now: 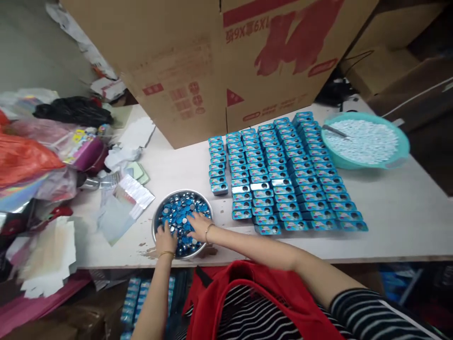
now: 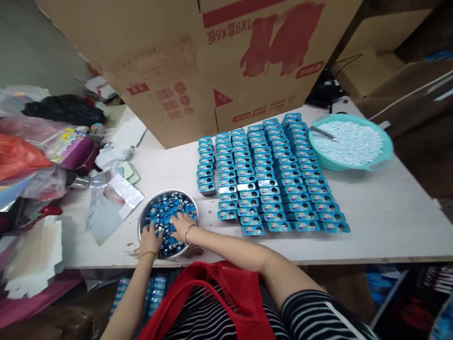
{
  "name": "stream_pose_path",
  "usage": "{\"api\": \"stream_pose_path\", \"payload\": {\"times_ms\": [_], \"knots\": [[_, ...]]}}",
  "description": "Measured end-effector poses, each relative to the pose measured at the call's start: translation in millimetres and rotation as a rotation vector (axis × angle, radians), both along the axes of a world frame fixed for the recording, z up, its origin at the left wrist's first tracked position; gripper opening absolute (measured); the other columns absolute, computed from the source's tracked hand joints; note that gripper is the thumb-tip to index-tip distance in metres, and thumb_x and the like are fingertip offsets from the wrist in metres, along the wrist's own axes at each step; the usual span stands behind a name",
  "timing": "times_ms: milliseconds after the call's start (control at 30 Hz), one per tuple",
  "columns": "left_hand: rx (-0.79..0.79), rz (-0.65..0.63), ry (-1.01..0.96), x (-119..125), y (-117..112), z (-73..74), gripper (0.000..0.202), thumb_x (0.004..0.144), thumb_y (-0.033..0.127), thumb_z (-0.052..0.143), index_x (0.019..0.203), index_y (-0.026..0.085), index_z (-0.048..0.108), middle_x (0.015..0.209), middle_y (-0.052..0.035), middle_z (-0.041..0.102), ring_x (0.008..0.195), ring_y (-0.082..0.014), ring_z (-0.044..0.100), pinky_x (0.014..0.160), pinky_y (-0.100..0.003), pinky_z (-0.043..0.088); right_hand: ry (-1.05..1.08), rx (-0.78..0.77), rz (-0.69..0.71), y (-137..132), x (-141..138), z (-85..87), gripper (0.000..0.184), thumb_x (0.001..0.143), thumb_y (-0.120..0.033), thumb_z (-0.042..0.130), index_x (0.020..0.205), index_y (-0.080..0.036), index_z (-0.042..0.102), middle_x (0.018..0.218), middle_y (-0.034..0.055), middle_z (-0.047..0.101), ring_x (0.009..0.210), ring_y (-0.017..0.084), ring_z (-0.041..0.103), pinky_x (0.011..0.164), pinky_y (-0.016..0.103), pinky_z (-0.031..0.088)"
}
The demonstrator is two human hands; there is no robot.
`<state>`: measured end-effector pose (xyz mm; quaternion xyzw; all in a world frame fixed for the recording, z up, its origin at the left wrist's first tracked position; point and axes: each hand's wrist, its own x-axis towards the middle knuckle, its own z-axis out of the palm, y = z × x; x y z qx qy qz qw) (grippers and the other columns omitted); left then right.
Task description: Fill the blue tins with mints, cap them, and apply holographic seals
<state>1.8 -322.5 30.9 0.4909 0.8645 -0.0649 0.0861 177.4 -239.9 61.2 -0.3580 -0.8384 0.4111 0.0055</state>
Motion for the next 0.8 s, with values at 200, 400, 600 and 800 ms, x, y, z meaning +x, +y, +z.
{"api": "stream_pose_path", "payload": {"times_ms": [200,400,600,800], "knots": [[-0.188,0.069,-0.157,6.5,8.5,-25.5,0.069,0.087,0.045,0.049,0.147,0.017,0.029,0.133,-0.0243,0.037,0.101,-0.0335,0.061,0.084,-0.046,0.049,-0.254,0.174,0.109,13.5,-55.5,-63.8,0.114,0.059,-0.042,0.084,0.148,-0.009,0.021,0.152,0.0260,0.021,0.130,0.044,0.029,0.102,0.058,0.033],[0.092,-0.035,-0.567,-6.9,5.2,-37.2,0.056,0.088,0.036,0.050,0.139,0.014,0.042,0.124,-0.0167,0.050,0.115,-0.0259,0.055,0.097,-0.038,0.046,-0.145,0.018,0.180,24.2,-55.2,-83.6,0.061,0.077,-0.023,0.067,0.133,-0.012,0.044,0.138,0.0200,0.042,0.117,0.034,0.045,0.092,0.046,0.045],[0.216,0.008,-0.708,-17.8,2.1,-33.7,0.050,0.087,0.034,0.053,0.134,0.018,0.048,0.117,-0.0109,0.060,0.083,-0.0168,0.062,0.080,-0.033,0.052,0.004,-0.277,-0.036,28.1,-54.6,-85.4,0.022,0.080,-0.017,0.060,0.102,-0.013,0.062,0.114,0.0128,0.059,0.099,0.024,0.059,0.085,0.034,0.048],[0.399,0.041,-0.724,-7.5,8.4,-15.8,0.035,0.089,0.038,0.051,0.117,0.019,0.060,0.105,-0.0091,0.065,0.079,-0.0163,0.062,0.075,-0.033,0.053,0.361,-1.028,-0.579,31.7,-51.4,-65.0,0.018,0.082,-0.026,0.060,0.096,-0.015,0.063,0.078,0.0024,0.066,0.062,0.015,0.062,0.048,0.021,0.043]]}}
